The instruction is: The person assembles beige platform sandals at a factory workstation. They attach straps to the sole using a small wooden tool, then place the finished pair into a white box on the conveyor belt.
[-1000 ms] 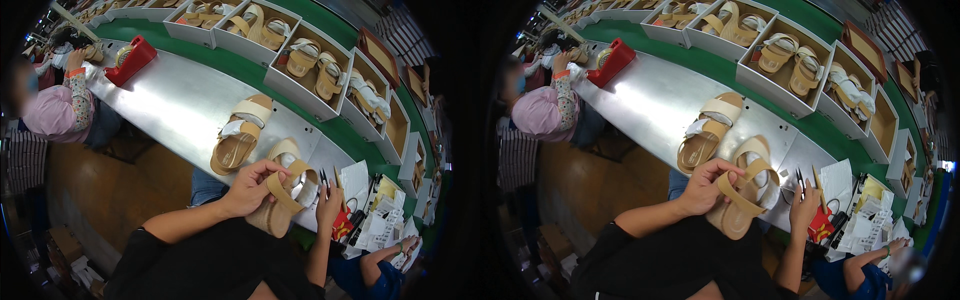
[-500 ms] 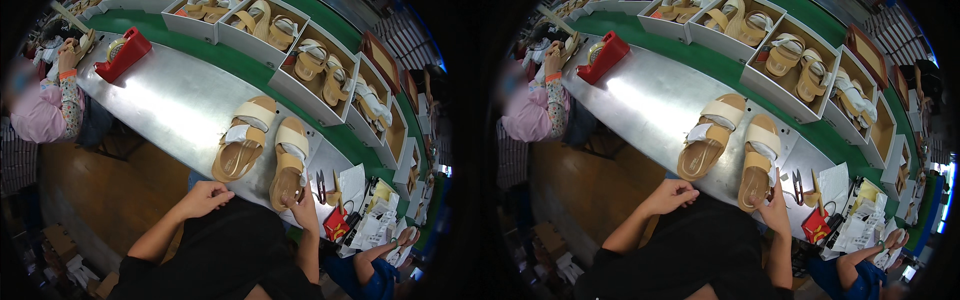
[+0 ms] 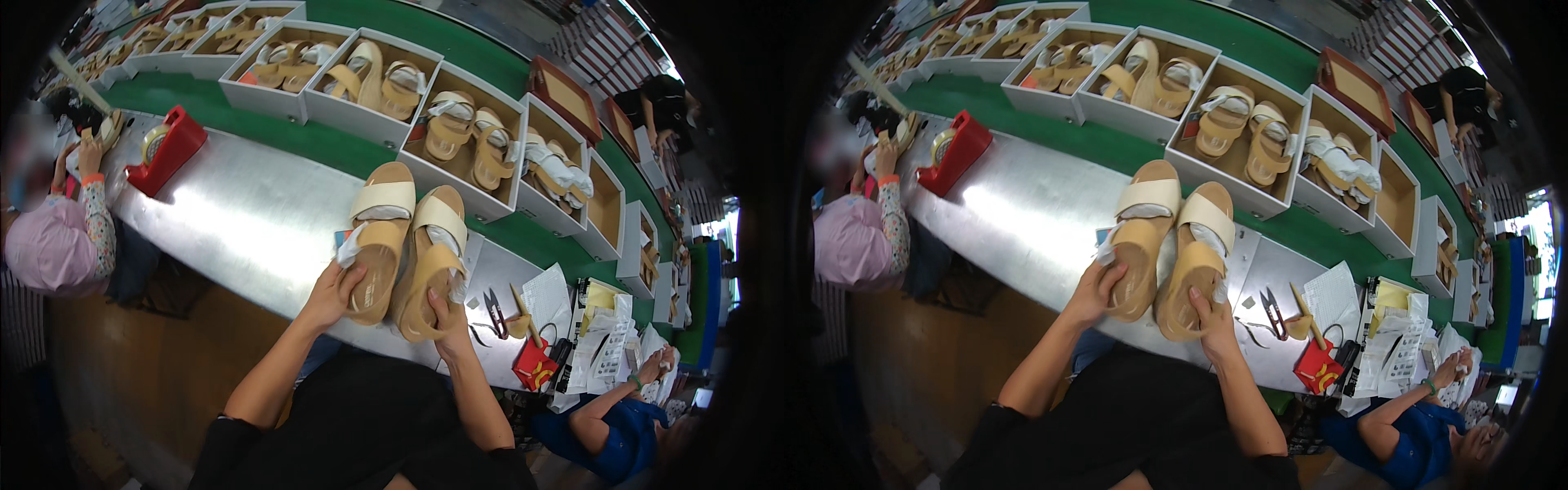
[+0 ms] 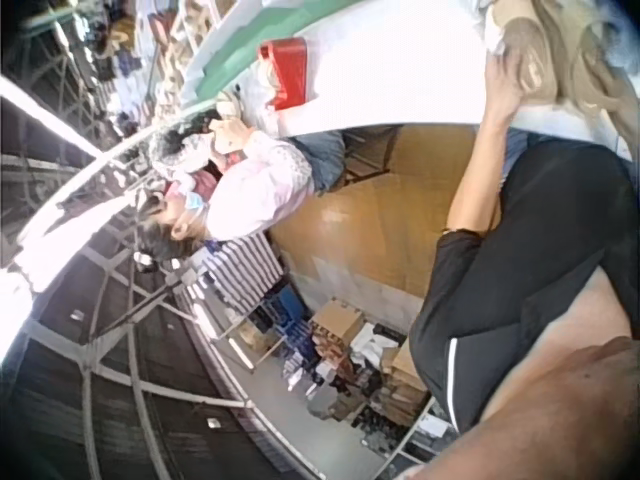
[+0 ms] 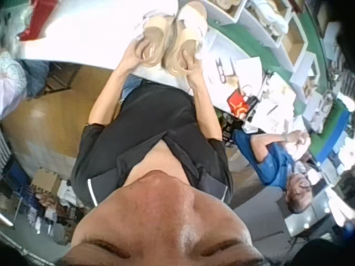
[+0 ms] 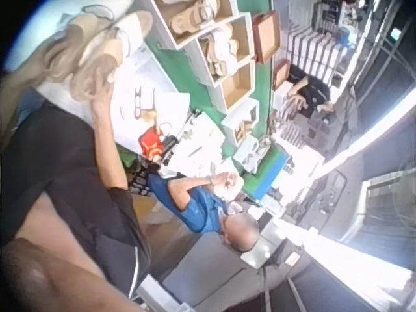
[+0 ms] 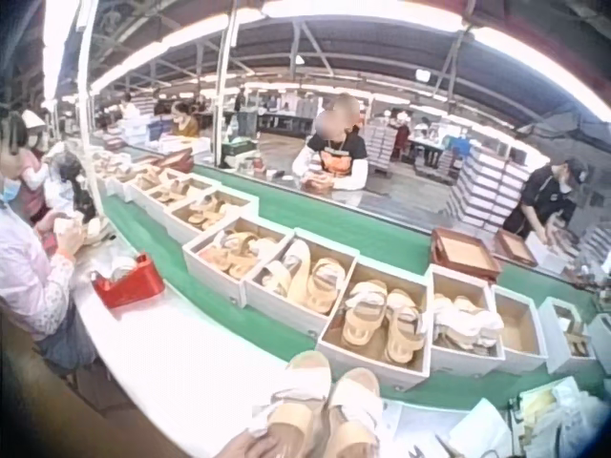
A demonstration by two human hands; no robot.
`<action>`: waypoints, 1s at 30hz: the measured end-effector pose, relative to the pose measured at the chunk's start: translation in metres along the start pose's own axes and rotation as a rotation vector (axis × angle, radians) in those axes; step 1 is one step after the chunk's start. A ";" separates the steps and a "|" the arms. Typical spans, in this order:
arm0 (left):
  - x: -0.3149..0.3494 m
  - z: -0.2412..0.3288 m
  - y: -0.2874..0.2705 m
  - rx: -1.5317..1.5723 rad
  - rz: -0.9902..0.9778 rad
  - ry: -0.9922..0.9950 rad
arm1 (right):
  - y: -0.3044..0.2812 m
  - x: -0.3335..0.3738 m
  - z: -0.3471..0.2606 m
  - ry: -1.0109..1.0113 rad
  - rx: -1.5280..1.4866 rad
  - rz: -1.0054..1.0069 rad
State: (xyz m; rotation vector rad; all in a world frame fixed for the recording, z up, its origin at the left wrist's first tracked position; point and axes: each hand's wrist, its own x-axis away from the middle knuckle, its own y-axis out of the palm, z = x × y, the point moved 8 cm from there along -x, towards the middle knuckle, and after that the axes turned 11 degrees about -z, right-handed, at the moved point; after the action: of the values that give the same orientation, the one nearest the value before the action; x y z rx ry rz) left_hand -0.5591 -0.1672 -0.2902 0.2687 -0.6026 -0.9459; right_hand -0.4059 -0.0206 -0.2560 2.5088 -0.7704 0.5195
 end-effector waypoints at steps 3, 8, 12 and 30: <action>0.007 0.017 0.019 0.286 -0.188 0.039 | -0.007 0.013 -0.005 -0.082 -0.542 -0.247; 0.004 0.022 0.070 0.978 -0.335 0.117 | 0.025 0.021 -0.032 -0.121 -1.016 -0.509; 0.007 0.049 0.101 1.140 -0.572 0.059 | 0.021 0.024 -0.039 -0.112 -0.930 -0.496; 0.045 0.119 0.059 -0.833 0.221 0.824 | -0.012 0.097 -0.175 -0.830 1.273 0.493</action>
State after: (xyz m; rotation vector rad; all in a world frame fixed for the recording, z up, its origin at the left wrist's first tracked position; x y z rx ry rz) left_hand -0.5694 -0.1658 -0.1503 -0.1649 0.5203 -0.7141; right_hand -0.3622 0.0394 -0.0698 3.7836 -1.8279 0.0154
